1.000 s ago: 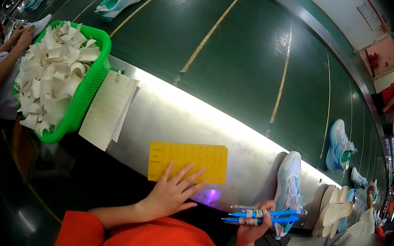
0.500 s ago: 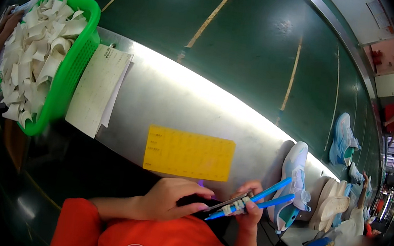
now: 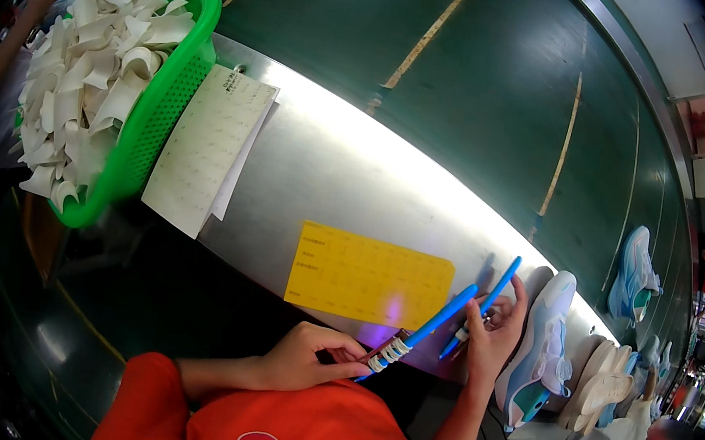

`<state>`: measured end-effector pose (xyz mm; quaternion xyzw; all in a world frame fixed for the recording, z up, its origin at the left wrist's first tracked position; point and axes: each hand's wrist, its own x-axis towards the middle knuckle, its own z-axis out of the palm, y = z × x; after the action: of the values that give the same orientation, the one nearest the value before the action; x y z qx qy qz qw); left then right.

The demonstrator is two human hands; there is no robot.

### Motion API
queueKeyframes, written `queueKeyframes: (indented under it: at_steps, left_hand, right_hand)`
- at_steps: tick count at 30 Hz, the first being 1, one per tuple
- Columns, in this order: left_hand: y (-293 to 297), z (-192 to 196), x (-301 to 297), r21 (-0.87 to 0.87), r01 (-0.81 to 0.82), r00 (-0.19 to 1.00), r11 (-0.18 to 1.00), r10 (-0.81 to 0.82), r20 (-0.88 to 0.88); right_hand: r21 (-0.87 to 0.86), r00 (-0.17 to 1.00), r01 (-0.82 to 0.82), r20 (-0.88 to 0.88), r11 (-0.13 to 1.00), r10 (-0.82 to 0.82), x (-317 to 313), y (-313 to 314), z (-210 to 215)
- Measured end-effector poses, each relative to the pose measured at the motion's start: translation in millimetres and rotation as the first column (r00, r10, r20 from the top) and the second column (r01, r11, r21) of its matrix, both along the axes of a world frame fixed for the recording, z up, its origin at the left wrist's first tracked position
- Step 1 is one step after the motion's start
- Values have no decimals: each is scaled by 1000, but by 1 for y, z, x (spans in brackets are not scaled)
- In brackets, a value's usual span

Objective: The person uses a blue pen to mark the heel area of light blue and white sneakers moving along a conveyor belt. The person picks up each shoe, applies a mark, and places it back on the belt. A yellow card is briefly handled and written on before the shoe marking resumes.

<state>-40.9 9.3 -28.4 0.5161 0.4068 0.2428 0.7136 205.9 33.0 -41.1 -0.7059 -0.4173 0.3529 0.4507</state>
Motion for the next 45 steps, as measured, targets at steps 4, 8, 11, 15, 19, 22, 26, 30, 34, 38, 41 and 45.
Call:
queueKeyframes:
  at_steps: [4,8,11,15,19,22,26,30,34,38,41,45]
  left_hand:
    - [0,-1,2,17,-39,998,999,38,45]
    - [1,-5,4,-88,-90,989,992,100,113]
    - [3,-6,5,-86,-111,986,990,120,113]
    - [2,-7,4,-73,-152,984,986,158,85]
    - [-1,-9,0,-53,-138,989,989,141,54]
    - [-6,-10,2,-166,-189,971,968,209,114]
    - [-5,-3,3,-185,-176,972,967,201,123]
    - [-5,-4,4,-175,-176,971,969,201,133]
    - [-4,-4,4,-174,-187,968,967,211,135]
    - [-3,-3,5,-127,-189,971,974,205,124]
    - [-2,-2,6,-67,-219,966,974,226,127]
    - [4,4,7,78,-139,983,987,128,130]
  right_hand:
    - [12,900,25,435,1000,-27,-14,1,12]
    - [87,931,-117,356,989,79,-27,-19,21]
    - [15,972,-230,-44,973,231,-35,-33,29]
    - [204,912,-262,-268,943,311,-36,-30,62]
    - [638,573,-312,-465,704,675,-41,-6,127]
    - [654,343,-416,-531,632,775,-39,7,176]
    - [719,147,-504,-474,478,868,-39,33,190]
    - [849,43,-344,-414,402,909,-40,33,172]
    - [760,201,-297,-542,578,816,-37,2,176]
    - [747,325,-136,-587,651,742,-22,-14,146]
    - [352,765,-2,-602,936,228,-39,-18,103]
    - [-71,853,-449,-329,891,404,-63,-29,58]
